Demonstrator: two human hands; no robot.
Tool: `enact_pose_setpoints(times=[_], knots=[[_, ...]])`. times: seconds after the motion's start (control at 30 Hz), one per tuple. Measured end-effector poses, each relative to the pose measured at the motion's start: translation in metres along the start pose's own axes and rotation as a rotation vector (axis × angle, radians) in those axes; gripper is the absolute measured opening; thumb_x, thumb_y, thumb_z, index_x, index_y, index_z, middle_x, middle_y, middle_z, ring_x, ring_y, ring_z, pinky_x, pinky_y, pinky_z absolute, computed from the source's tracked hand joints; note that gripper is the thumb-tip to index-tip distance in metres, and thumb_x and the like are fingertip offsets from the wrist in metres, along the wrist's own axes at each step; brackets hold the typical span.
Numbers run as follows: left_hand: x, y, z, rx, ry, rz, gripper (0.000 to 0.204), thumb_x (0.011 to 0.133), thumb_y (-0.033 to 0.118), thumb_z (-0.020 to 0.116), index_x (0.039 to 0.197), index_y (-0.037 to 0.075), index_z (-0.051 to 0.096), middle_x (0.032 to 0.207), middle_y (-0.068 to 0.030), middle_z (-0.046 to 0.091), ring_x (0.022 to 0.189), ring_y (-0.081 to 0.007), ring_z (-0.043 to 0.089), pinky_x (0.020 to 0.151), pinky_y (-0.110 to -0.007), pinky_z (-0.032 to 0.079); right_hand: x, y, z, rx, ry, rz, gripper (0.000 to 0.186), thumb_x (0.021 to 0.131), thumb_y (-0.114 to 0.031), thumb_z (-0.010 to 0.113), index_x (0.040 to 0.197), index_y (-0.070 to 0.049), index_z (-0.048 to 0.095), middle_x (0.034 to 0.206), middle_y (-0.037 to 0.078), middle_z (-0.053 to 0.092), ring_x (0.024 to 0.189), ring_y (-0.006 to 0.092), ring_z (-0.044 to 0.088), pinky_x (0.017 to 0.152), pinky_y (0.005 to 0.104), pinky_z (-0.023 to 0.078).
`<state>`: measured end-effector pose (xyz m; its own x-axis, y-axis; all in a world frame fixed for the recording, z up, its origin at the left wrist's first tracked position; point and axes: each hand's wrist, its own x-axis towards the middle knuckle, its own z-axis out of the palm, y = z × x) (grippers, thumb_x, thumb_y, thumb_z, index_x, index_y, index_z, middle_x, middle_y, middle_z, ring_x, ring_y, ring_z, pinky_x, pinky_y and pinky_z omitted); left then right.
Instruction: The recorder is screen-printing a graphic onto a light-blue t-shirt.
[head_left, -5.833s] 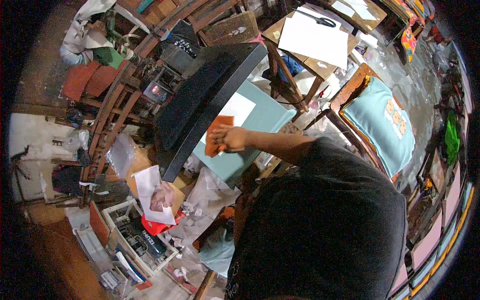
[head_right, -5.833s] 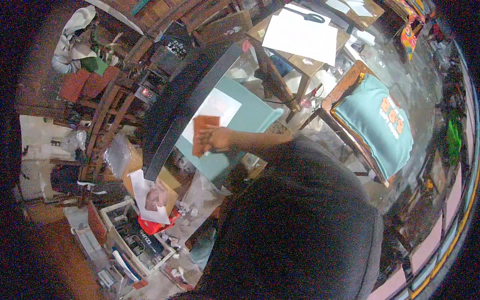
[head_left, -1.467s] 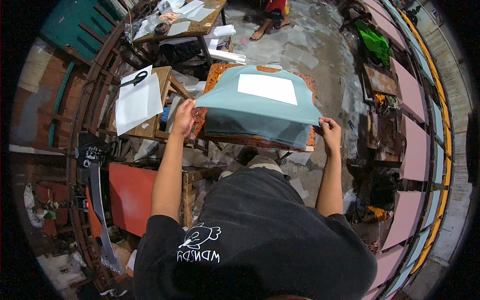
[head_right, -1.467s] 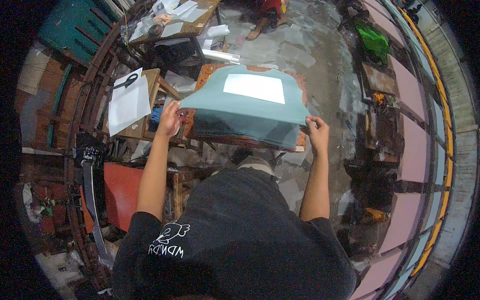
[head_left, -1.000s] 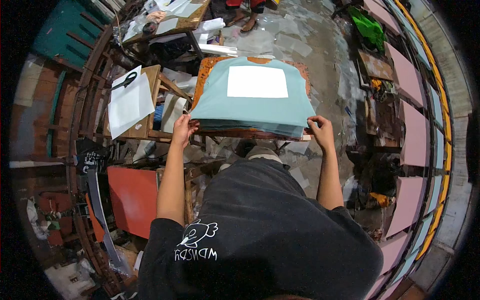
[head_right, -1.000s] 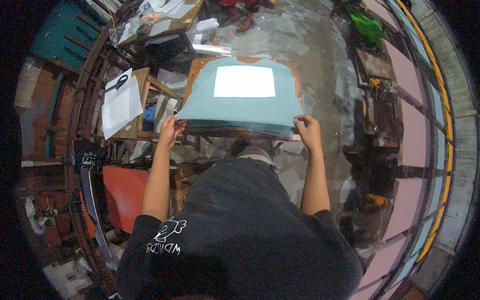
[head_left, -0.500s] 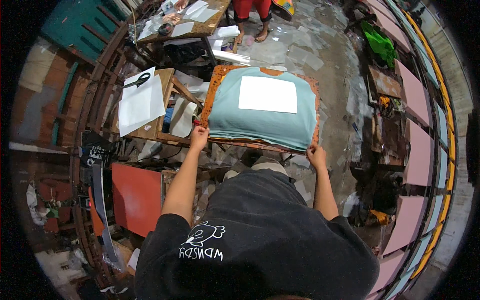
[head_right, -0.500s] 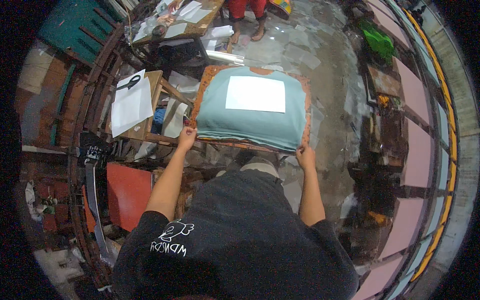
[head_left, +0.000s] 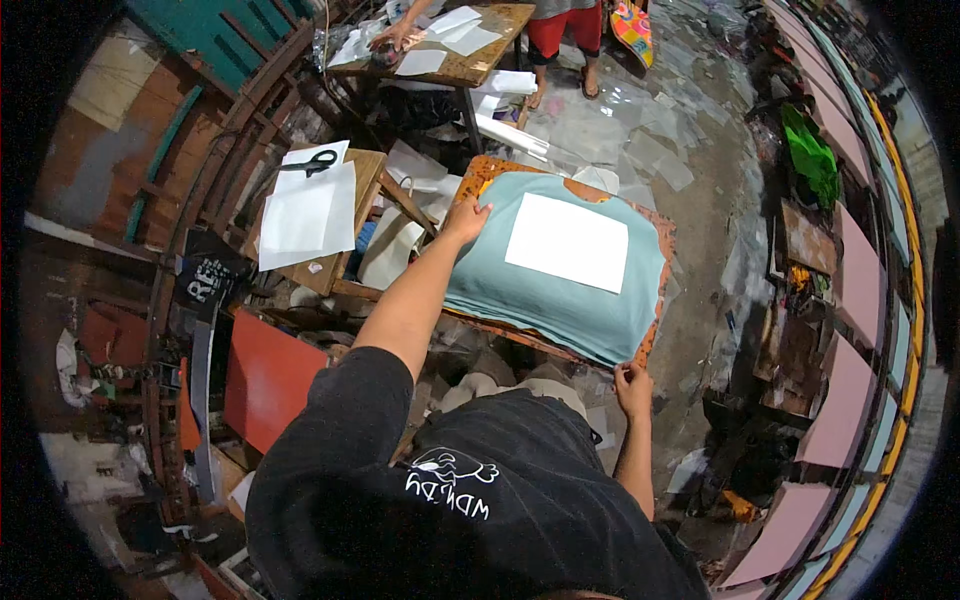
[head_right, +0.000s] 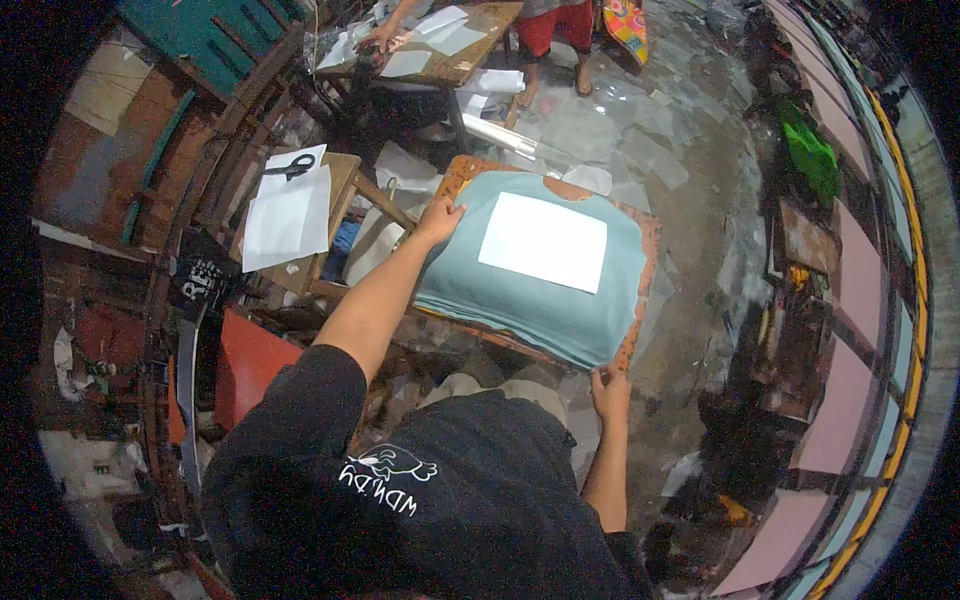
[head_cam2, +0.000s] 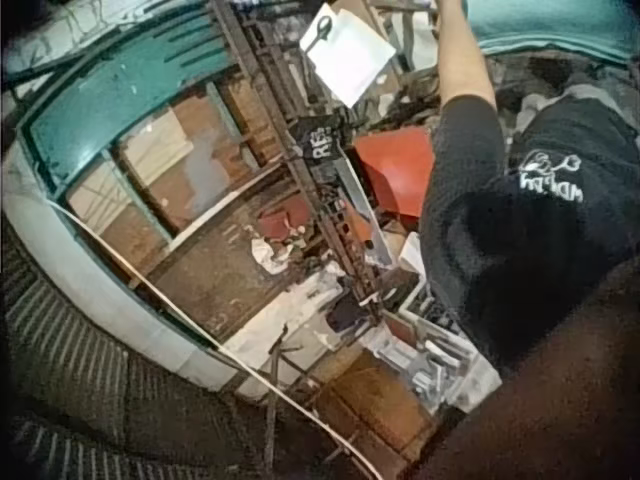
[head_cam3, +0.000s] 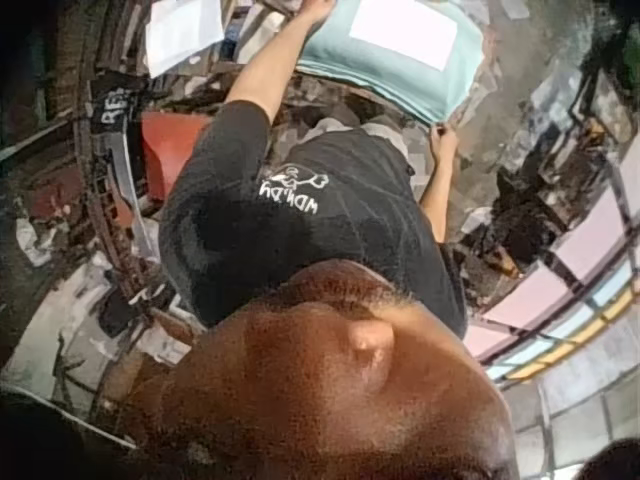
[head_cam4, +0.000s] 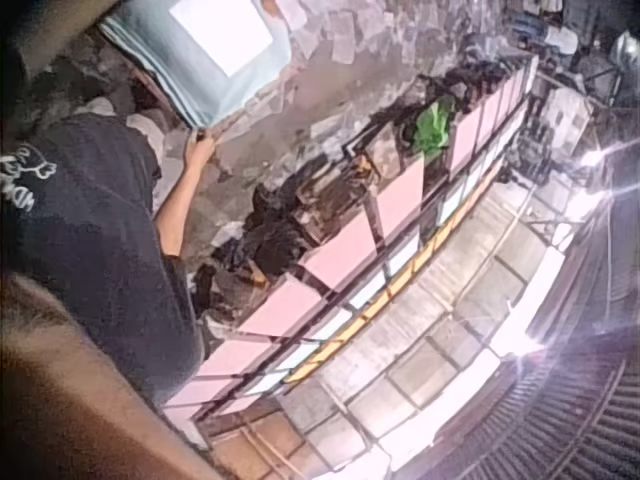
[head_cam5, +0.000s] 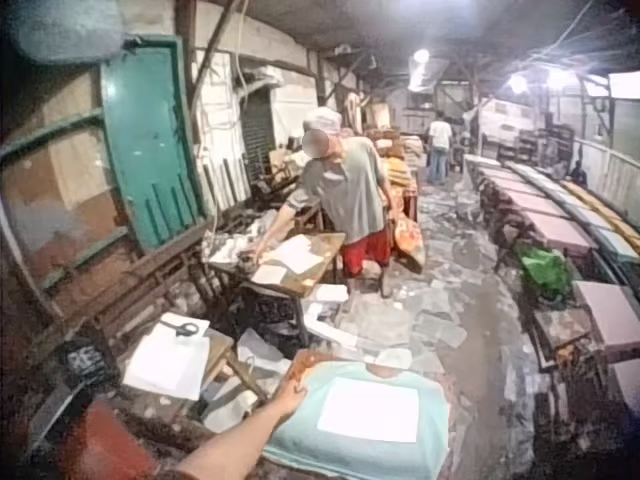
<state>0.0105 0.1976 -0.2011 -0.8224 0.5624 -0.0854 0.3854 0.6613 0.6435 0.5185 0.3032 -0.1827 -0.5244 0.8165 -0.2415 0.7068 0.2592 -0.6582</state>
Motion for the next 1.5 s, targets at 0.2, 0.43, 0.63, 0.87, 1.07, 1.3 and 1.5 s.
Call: enact_pose_setpoints(times=[0.2,0.43,0.63,0.87,1.07,1.3,1.5], knots=[[0.004,-0.017,-0.006,-0.077,-0.100,0.167,0.028,0.092,0.030,0.058,0.087,0.003,0.055,0.082,-0.0211,0.062,0.083,-0.0401,0.060,0.073,-0.048,0.046,0.002,-0.011,-0.031,-0.044,-0.126,0.091,0.024,0.084,-0.021,0.067,0.090,0.002,0.067,0.081,0.022,0.068,0.078,0.0378,0.068,0.072,0.0420,0.051],[-0.068,-0.023,-0.028,-0.158,0.293,0.024,0.019,0.087,0.021,0.065,0.084,0.006,0.054,0.078,-0.0146,0.064,0.074,-0.0330,0.064,0.064,-0.044,0.048,0.059,-0.108,-0.045,-0.207,-0.443,-0.295,0.023,0.086,-0.022,0.068,0.091,0.001,0.067,0.059,0.016,0.059,0.054,0.0221,0.059,0.056,0.0377,0.044],[-0.283,-0.008,-0.038,-0.261,0.293,-0.032,0.017,0.089,0.021,0.066,0.089,0.008,0.054,0.076,-0.0077,0.052,0.068,-0.0208,0.054,0.062,-0.034,0.045,0.093,-0.206,0.040,0.018,-1.024,-0.450,0.027,0.092,-0.025,0.064,0.098,0.001,0.065,0.065,0.006,0.059,0.060,0.0149,0.053,0.059,0.0317,0.044],[-0.575,-0.066,-0.039,-0.053,0.871,-0.845,0.014,0.086,0.017,0.064,0.093,0.007,0.059,0.080,-0.0136,0.064,0.077,-0.0306,0.065,0.069,-0.039,0.051,-0.022,-0.370,0.064,0.506,-1.902,-0.553,0.084,0.097,-0.066,0.028,0.108,0.009,0.062,0.102,0.020,0.066,0.092,0.0287,0.063,0.091,0.0409,0.045],[-0.775,-0.107,-0.040,0.431,1.233,-1.351,0.025,0.081,0.029,0.068,0.087,0.007,0.057,0.078,-0.0068,0.063,0.077,-0.0292,0.062,0.070,-0.042,0.049,-0.215,-0.489,-0.001,0.871,-3.181,-0.897,0.131,0.071,-0.092,-0.001,0.135,0.013,0.044,0.136,0.045,0.035,0.121,0.0561,0.046,0.104,0.0619,0.033],[-0.855,-0.165,-0.081,0.840,0.814,-1.582,0.066,0.074,0.056,0.067,0.120,0.010,0.054,0.124,-0.0186,0.051,0.115,-0.0377,0.047,0.093,-0.053,0.041,-0.306,-0.464,-0.033,0.998,-2.954,-0.630,0.067,0.087,-0.042,0.033,0.133,0.005,0.046,0.136,0.039,0.039,0.124,0.0563,0.041,0.104,0.0682,0.033],[-0.854,-0.190,-0.096,0.824,0.488,-1.652,0.069,0.074,0.059,0.066,0.124,0.013,0.053,0.129,-0.0125,0.051,0.119,-0.0303,0.046,0.096,-0.049,0.036,-0.335,-0.470,-0.021,0.999,-2.797,-1.278,0.106,0.080,-0.087,0.024,0.117,0.003,0.065,0.125,0.039,0.050,0.113,0.0529,0.053,0.103,0.0636,0.033]])
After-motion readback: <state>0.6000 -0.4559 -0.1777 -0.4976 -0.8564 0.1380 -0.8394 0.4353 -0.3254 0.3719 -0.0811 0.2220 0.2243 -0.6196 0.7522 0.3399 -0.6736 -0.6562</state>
